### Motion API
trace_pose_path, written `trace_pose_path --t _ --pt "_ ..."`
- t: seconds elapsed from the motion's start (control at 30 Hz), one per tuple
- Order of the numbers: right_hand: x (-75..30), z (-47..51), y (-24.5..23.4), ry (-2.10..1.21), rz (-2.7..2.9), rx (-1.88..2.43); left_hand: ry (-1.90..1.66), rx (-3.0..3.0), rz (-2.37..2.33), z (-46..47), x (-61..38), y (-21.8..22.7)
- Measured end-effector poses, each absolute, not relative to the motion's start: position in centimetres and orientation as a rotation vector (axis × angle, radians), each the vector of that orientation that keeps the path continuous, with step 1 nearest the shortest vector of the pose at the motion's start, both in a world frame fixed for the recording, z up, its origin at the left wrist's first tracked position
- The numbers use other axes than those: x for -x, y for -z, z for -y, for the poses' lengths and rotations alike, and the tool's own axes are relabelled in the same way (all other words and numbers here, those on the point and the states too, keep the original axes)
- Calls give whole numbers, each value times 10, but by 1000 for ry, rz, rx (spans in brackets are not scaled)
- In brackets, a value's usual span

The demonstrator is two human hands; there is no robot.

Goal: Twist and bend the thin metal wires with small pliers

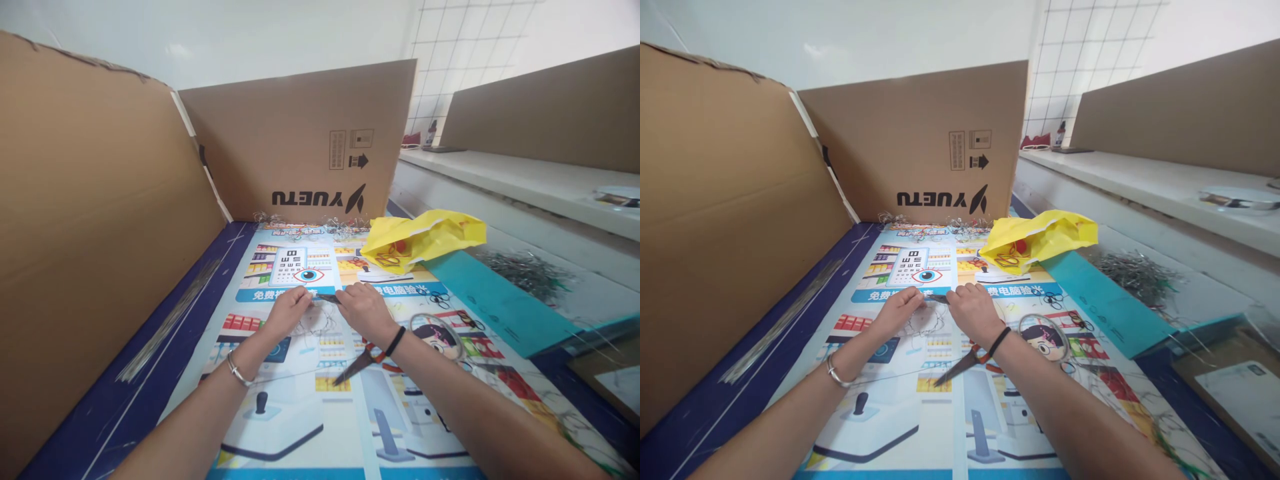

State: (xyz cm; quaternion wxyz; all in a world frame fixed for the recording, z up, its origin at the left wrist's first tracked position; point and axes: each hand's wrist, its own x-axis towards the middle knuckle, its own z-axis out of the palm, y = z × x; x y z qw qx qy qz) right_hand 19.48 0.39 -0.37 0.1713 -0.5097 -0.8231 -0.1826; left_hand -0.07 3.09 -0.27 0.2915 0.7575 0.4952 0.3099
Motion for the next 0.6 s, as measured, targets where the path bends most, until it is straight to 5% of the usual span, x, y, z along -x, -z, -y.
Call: trace_pose_path --t 0.6 --pt "-193 -2 5 671 2386 1320 -850 -2026 -1334 -27 1 2"
